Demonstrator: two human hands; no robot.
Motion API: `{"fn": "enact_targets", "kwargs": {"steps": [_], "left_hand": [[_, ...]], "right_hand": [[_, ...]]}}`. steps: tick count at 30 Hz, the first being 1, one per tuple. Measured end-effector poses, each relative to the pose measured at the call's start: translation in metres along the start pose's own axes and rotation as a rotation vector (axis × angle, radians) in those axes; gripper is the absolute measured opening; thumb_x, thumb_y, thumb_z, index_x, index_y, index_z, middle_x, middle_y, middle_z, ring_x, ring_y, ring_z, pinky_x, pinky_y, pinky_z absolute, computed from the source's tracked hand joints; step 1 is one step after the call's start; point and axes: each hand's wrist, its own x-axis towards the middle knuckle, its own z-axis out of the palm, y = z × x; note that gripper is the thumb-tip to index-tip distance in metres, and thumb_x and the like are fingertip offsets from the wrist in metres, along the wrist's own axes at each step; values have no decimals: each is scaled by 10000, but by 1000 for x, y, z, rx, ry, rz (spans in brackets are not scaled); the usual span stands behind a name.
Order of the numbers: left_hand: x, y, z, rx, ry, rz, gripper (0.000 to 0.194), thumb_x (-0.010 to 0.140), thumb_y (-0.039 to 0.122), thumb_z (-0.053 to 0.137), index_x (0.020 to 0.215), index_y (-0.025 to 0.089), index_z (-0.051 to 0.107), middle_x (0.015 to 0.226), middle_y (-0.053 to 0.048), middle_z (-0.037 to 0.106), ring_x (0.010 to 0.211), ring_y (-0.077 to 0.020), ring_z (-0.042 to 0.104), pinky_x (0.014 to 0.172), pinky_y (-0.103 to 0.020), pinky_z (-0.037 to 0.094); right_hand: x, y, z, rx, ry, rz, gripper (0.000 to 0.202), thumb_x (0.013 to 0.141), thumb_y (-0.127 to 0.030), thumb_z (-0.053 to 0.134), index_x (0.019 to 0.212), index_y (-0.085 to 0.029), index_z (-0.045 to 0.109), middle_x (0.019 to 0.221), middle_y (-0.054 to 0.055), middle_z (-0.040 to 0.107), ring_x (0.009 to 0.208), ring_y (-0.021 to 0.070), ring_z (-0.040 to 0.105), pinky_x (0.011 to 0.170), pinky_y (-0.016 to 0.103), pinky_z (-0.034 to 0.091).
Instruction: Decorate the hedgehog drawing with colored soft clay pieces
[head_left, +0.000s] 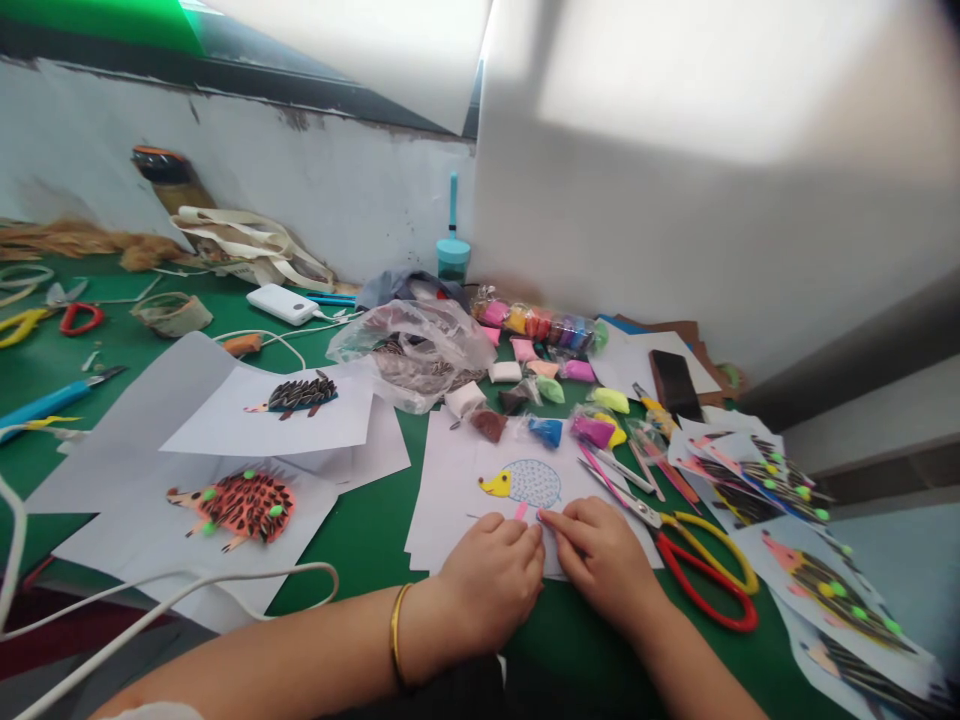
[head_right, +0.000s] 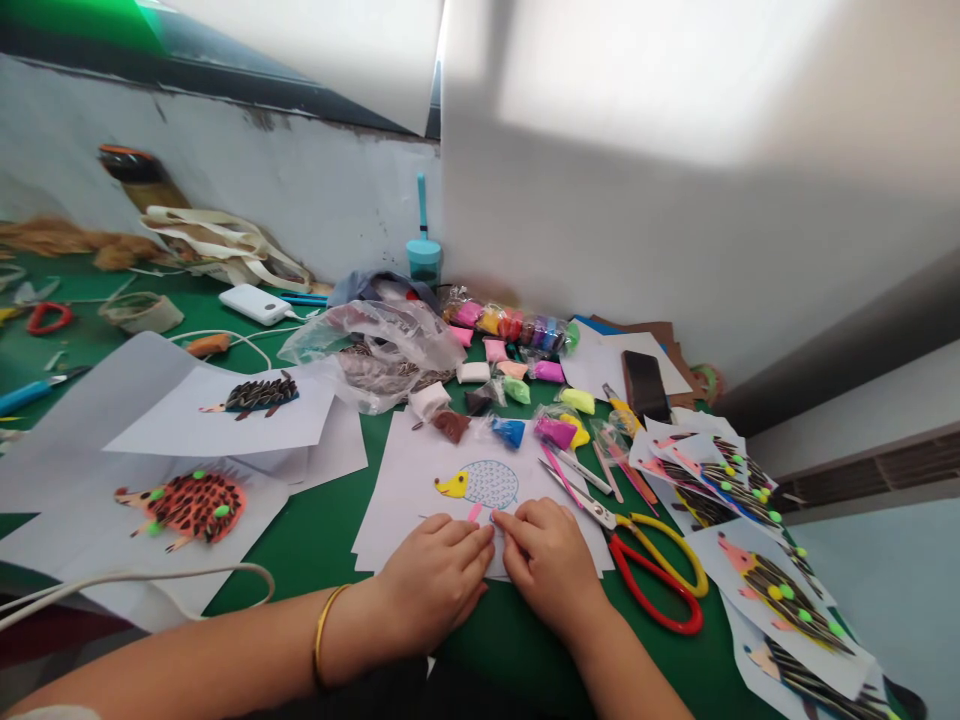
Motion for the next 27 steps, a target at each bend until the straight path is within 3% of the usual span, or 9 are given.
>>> {"fn": "enact_targets", "kwargs": {"steps": [6, 13, 21, 27], "left_hand": [[-1, 0, 3, 46, 4, 16, 330, 945, 278, 513, 1170, 58, 611, 1135, -143, 678, 995, -257, 604, 772, -398, 432], [-1, 1, 1, 46, -8, 17, 300, 946, 288, 510, 1141, 86, 616, 1161, -130, 662, 991, -250, 595, 768, -396, 425], [-1, 0, 1, 47, -12, 18, 311, 943, 284, 506, 1154, 80, 608, 1202, -120, 644, 979, -245, 585, 775, -402, 428], [-1, 1, -1, 50, -23, 17, 298, 951, 282, 495, 1141, 87, 616, 1195, -125, 647, 988, -249, 584, 769, -408, 430]], "right_hand": [[-1, -3, 5, 1, -19, -25, 299, 913, -150, 509, 1120, -179, 723, 823, 66, 619, 778, 199, 543, 734, 367, 442], [-1, -2, 4, 68, 71, 19, 334, 919, -130, 492, 1161, -211, 707, 850, 58, 635, 822, 203, 577, 759, 361, 466], [1, -3, 7, -2, 23, 39, 313, 926, -157, 503, 1147, -196, 722, 828, 66, 633, 798, 203, 561, 750, 364, 456], [0, 0, 4, 68, 51, 63, 316, 936, -159, 482, 1150, -183, 713, 858, 67, 641, 832, 206, 572, 772, 368, 466]]}}
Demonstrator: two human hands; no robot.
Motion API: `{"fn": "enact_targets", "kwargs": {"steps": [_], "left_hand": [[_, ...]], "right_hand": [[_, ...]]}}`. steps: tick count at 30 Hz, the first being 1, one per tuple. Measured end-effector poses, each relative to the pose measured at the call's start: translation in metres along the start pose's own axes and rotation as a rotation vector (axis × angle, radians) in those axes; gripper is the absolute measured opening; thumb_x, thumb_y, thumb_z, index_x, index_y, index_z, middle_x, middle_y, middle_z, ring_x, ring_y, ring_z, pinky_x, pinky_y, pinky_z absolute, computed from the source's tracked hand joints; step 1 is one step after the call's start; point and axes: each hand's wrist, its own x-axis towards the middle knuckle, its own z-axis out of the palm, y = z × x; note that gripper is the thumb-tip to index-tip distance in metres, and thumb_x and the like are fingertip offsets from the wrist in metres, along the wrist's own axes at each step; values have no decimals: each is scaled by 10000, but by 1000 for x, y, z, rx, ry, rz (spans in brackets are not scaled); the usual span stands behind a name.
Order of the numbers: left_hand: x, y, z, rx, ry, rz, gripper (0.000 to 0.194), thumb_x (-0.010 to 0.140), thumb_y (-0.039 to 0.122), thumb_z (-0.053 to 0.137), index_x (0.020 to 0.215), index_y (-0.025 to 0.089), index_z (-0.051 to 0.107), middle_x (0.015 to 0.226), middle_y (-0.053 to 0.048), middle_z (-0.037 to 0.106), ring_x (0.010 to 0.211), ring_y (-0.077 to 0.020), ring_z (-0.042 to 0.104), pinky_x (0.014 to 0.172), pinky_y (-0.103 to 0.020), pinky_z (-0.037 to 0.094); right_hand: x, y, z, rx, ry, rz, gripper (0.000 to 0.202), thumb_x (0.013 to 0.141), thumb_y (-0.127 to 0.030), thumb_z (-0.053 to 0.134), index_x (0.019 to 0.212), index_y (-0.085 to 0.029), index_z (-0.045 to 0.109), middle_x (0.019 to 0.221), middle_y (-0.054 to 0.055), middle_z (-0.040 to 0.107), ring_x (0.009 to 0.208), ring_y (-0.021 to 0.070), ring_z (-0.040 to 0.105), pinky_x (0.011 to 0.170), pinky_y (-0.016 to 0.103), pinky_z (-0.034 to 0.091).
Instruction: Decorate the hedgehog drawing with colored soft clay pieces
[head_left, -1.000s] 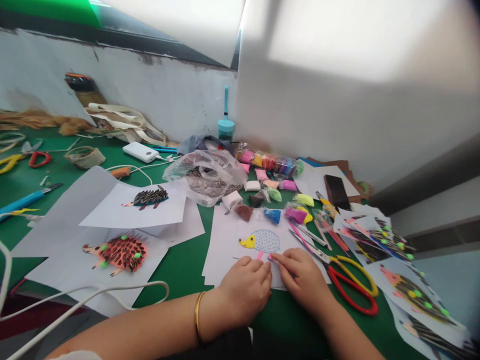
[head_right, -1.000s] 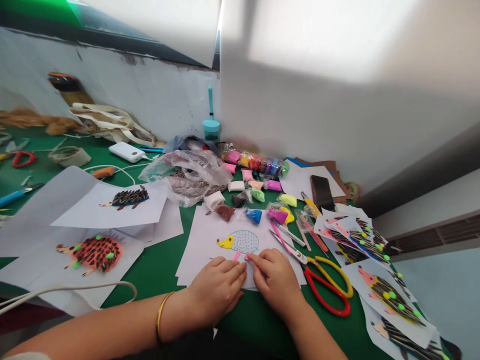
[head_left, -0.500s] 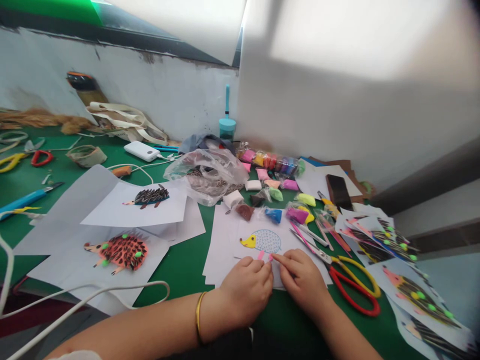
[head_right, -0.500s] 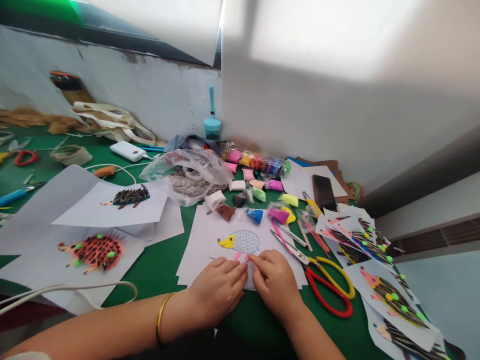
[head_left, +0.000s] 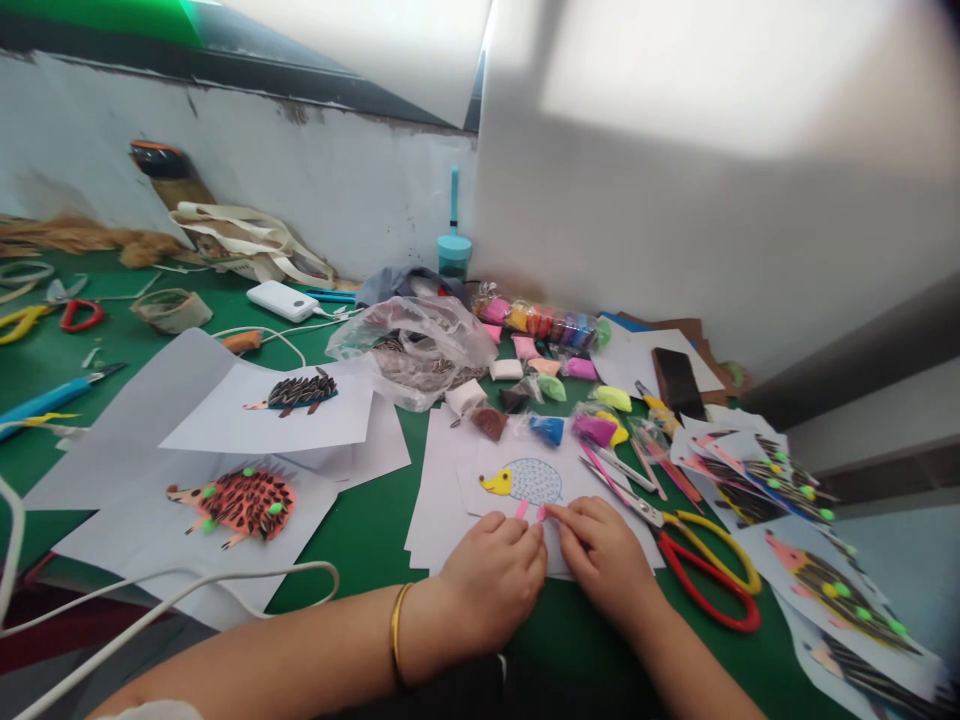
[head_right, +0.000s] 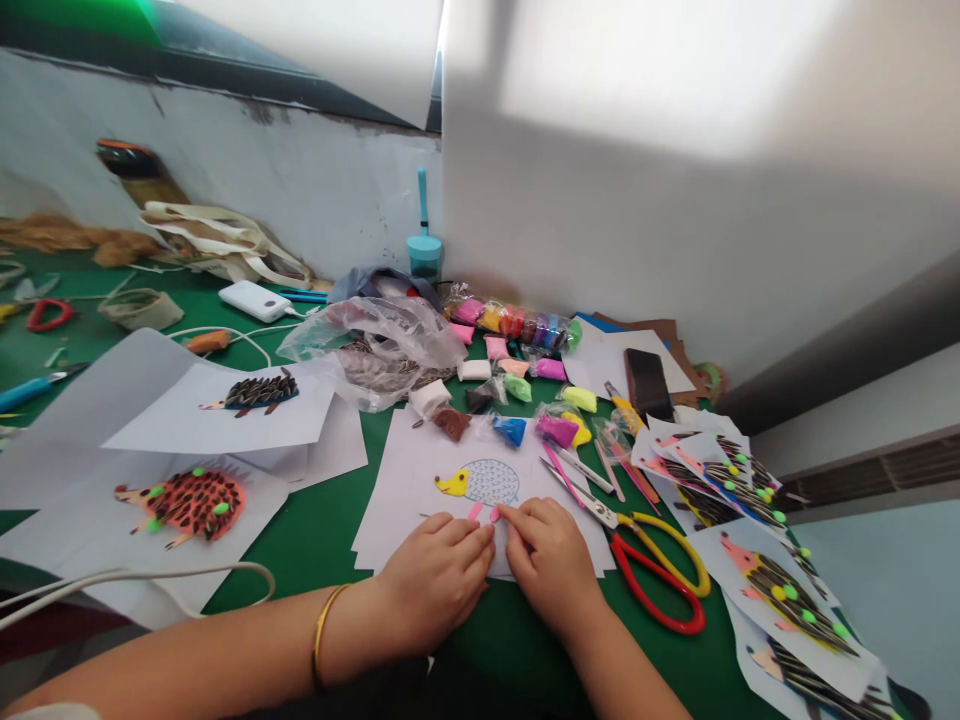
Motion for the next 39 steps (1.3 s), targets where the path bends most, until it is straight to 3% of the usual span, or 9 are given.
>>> {"fn": "enact_targets", "kwargs": {"steps": [4, 16, 26, 32, 39], "left_hand": [[0, 0, 0, -3, 0, -1, 305, 954, 284, 493, 1152, 88, 616, 1187, -136, 651, 993, -249, 589, 773, -402, 432], [0, 0, 2, -37, -12, -14, 342, 947, 298, 499, 1187, 74, 596, 1116, -145, 662, 995, -254, 601, 819, -400, 462], [-6, -25, -18, -197, 8, -79, 213, 949, 280, 494, 1075, 161, 618, 1034, -86, 661, 1009, -235, 596, 877, -400, 478], [-7, -25, -15, -122, -84, -114, 390, 923, 334, 557, 1266, 150, 552, 1169, -103, 624, 986, -254, 581, 861, -409, 466], [0, -19, -10, -60, -118, -95, 780, 851, 641, 587, 1406, 114, 442, 1168, -133, 590, 995, -284, 531, 904, -438, 419]], "right_hand": [[-3, 1, -1, 12, 26, -30, 312, 926, -145, 492, 1144, -181, 712, 842, 61, 634, 820, 203, 563, 759, 363, 453], [-5, -4, 3, -43, -53, -65, 294, 900, -127, 509, 1093, -178, 725, 812, 60, 625, 775, 199, 541, 736, 365, 437], [-1, -6, -1, 41, -37, -20, 295, 942, -171, 482, 1113, -205, 720, 846, 67, 655, 813, 203, 602, 745, 366, 507], [0, -7, -1, 55, -41, 11, 291, 946, -177, 476, 1096, -201, 725, 864, 77, 668, 836, 214, 616, 762, 379, 525], [1, -4, -2, 104, -58, 53, 287, 956, -202, 469, 1086, -212, 725, 878, 72, 675, 858, 215, 627, 785, 374, 529]]}}
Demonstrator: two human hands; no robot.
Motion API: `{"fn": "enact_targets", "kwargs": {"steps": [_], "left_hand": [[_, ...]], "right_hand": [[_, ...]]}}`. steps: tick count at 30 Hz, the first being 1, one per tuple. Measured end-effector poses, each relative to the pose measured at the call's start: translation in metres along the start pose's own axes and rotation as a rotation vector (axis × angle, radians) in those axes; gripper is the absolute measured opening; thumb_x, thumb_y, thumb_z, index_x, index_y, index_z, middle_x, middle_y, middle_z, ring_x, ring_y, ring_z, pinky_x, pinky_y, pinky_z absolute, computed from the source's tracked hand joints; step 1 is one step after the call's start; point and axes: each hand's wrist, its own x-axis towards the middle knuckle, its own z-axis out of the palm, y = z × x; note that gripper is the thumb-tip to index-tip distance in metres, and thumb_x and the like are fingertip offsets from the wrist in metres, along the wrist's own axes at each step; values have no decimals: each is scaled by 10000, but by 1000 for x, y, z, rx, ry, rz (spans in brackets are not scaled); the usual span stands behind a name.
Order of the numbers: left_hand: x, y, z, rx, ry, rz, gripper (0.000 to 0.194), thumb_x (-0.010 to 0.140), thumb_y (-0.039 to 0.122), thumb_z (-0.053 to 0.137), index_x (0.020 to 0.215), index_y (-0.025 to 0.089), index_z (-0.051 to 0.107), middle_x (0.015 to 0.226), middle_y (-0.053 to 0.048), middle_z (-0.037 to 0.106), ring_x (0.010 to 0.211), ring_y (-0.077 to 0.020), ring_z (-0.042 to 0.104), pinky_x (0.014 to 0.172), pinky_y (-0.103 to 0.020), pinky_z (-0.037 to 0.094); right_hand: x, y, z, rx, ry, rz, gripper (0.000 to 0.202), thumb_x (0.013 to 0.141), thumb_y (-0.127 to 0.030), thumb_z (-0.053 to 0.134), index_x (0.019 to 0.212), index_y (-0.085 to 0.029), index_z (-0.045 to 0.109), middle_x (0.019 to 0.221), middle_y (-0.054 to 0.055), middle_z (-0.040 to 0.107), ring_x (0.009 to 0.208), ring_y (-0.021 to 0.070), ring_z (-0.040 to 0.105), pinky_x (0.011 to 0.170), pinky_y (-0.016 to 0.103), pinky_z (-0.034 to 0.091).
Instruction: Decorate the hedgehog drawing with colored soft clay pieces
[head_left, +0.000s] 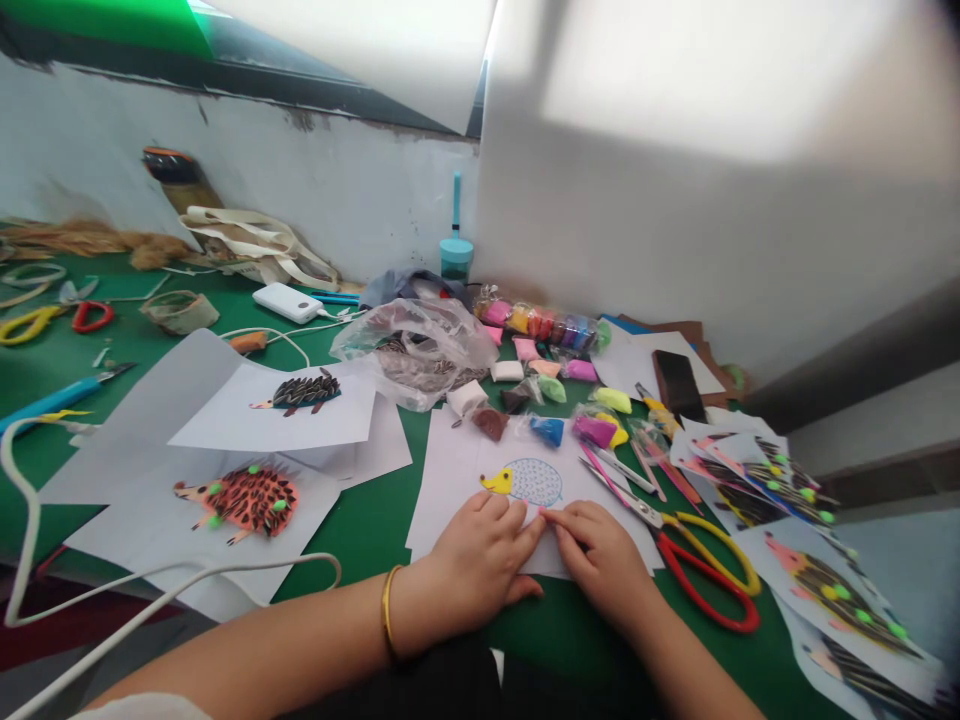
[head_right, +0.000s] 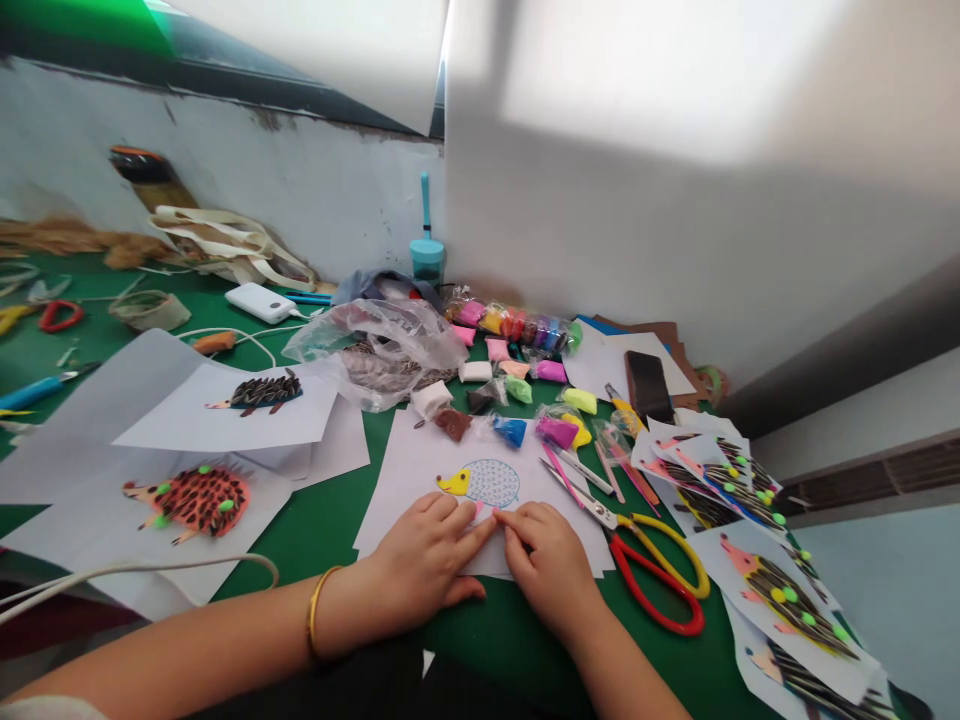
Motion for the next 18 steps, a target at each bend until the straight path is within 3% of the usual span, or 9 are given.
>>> {"fn": "enact_targets", "kwargs": {"steps": [6, 18], "left_hand": [[0, 0, -2, 0, -33, -21, 803, 838, 666, 584, 1427, 144, 425, 1146, -111, 574, 998, -285, 505, 919, -445, 390], [-1, 3, 1, 10, 10, -33, 797, 827, 656, 606, 1403, 126, 455, 1160, -117, 568, 1018, -288, 489, 948, -452, 363]], "right_hand": [[-1, 2, -3, 34, 43, 43, 280, 963, -230, 467, 1123, -218, 697, 947, 68, 690, 921, 214, 643, 826, 359, 532], [1, 2, 6, -123, 33, -54, 323, 945, -186, 479, 1172, -204, 708, 807, 66, 624, 797, 213, 590, 740, 374, 512]]}}
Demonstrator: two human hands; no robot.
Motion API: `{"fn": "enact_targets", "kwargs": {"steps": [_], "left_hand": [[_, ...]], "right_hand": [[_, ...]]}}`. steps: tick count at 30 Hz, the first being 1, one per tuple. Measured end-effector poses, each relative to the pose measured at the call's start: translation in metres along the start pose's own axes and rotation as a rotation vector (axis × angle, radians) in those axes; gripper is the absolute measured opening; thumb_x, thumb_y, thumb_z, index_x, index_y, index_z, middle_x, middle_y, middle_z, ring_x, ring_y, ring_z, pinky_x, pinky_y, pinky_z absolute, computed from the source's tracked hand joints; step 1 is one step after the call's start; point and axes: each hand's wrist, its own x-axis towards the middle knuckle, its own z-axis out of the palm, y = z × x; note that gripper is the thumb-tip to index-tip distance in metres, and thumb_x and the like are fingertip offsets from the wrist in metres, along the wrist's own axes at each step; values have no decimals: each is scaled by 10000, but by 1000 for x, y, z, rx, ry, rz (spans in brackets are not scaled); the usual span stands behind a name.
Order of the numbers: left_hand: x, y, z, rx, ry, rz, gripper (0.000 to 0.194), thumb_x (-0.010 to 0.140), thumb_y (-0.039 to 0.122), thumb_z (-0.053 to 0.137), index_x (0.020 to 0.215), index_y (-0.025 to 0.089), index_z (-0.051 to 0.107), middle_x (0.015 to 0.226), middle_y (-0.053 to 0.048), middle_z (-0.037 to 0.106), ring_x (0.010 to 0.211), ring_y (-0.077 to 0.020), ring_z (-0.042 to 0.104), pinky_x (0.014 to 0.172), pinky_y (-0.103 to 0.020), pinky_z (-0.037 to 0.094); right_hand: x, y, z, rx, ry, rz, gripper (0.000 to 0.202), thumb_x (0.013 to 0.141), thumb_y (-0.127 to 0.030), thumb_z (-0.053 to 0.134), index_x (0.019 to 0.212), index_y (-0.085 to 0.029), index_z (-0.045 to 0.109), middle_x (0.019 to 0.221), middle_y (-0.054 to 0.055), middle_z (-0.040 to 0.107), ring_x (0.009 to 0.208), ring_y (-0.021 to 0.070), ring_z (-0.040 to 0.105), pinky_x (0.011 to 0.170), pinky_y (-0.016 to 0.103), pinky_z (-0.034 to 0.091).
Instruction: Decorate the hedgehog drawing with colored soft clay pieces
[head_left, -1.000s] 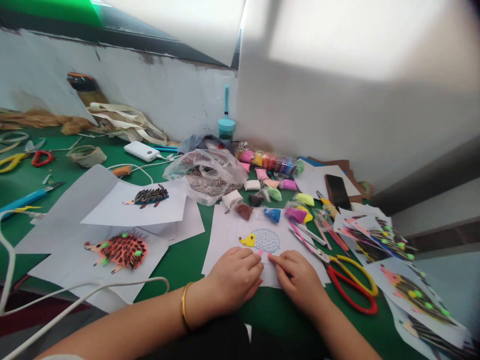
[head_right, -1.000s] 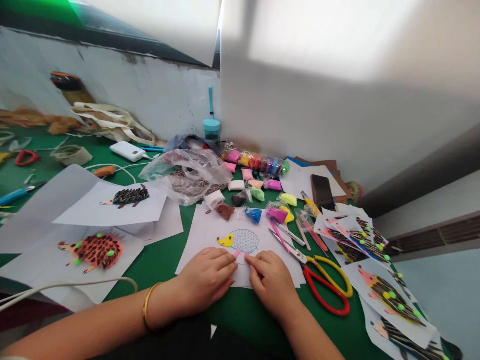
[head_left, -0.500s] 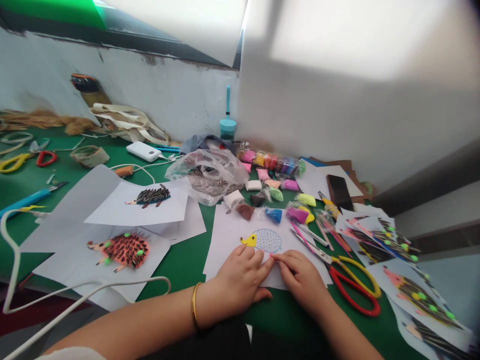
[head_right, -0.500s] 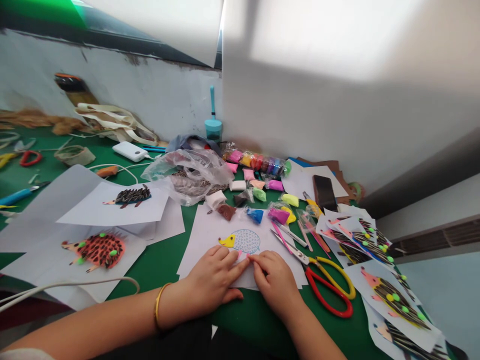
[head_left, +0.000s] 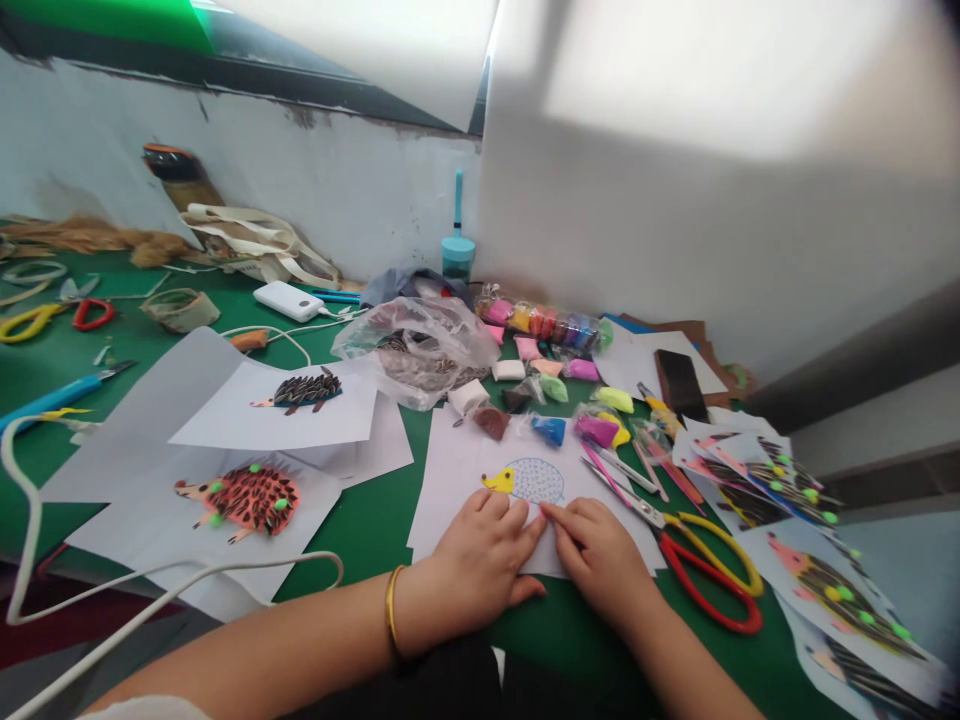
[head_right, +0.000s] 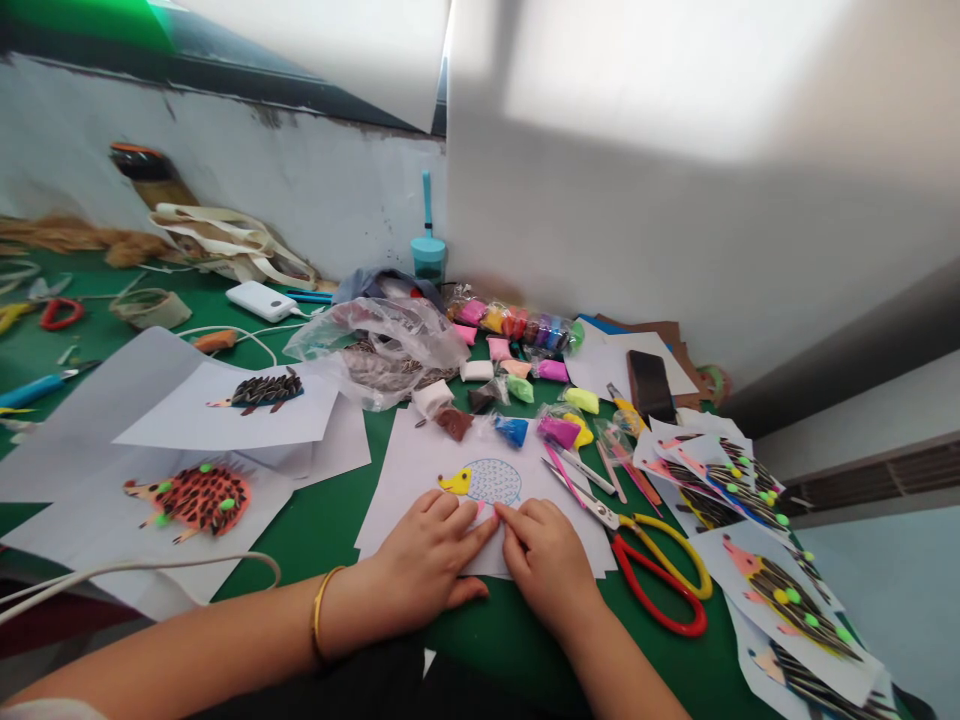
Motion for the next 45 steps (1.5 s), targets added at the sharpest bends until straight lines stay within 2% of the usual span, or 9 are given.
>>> {"fn": "enact_targets", "kwargs": {"steps": [7, 14, 20, 24, 26, 29, 32, 40, 45], "left_hand": [[-3, -1, 7, -36, 22, -9, 803, 836, 646, 598, 1452, 165, 412, 1195, -108, 562, 1056, -291, 487, 1035, -496, 317], [-2, 0, 6, -13, 41, -5, 763, 838, 641, 594, 1402, 144, 462, 1213, -116, 571, 1075, -292, 504, 1088, -523, 292], [-8, 0, 1, -6, 75, 34, 521, 867, 497, 619, 1229, 124, 595, 1103, -118, 657, 1045, -266, 580, 1118, -487, 315], [-13, -3, -1, -30, 107, 41, 429, 883, 452, 606, 1146, 114, 628, 1129, -131, 675, 1094, -269, 590, 1094, -457, 361], [-13, -5, -3, -38, 92, 47, 464, 886, 463, 601, 1196, 119, 607, 1200, -134, 657, 1094, -268, 592, 1099, -465, 357], [-9, -6, -6, -34, 44, 45, 617, 860, 532, 617, 1317, 126, 536, 1323, -144, 598, 1114, -294, 576, 1119, -515, 324], [-6, -6, -6, -30, 4, 41, 706, 820, 568, 649, 1342, 113, 515, 1320, -144, 599, 1104, -308, 568, 1125, -526, 313], [-1, -11, -6, -91, 41, 37, 668, 823, 550, 663, 1318, 121, 530, 1207, -122, 632, 1095, -275, 577, 1148, -505, 298], [7, -14, -5, -74, 44, 50, 694, 821, 606, 641, 1315, 127, 551, 1175, -120, 636, 1097, -302, 578, 1122, -519, 326]], "right_hand": [[-2, 1, -5, 57, 7, 22, 332, 951, -193, 479, 1211, -218, 685, 840, 61, 629, 837, 213, 602, 761, 365, 521], [-1, -1, -3, -2, -16, -13, 317, 943, -180, 481, 1154, -206, 717, 808, 64, 631, 792, 204, 593, 735, 362, 509], [0, -1, -5, 21, -26, 8, 318, 941, -182, 485, 1162, -210, 712, 843, 71, 646, 818, 213, 607, 744, 365, 513], [0, -1, -6, 34, -33, 5, 312, 946, -184, 486, 1160, -211, 711, 852, 71, 642, 824, 215, 605, 751, 368, 508], [0, -1, -6, 39, -43, 11, 311, 950, -186, 481, 1162, -202, 708, 849, 71, 639, 827, 216, 601, 753, 373, 506], [0, -1, -5, 46, -52, 22, 309, 953, -190, 476, 1159, -193, 706, 845, 73, 634, 831, 218, 595, 761, 380, 503], [-1, 0, -4, 56, -46, 25, 307, 953, -193, 476, 1157, -195, 706, 856, 73, 636, 843, 219, 596, 771, 383, 505], [-4, 4, -7, 100, 9, 70, 320, 960, -211, 471, 1202, -215, 680, 895, 71, 641, 883, 215, 605, 799, 367, 516], [-12, 0, -6, 16, 4, 104, 316, 950, -220, 483, 1192, -184, 682, 895, 77, 633, 872, 227, 591, 791, 382, 501]]}}
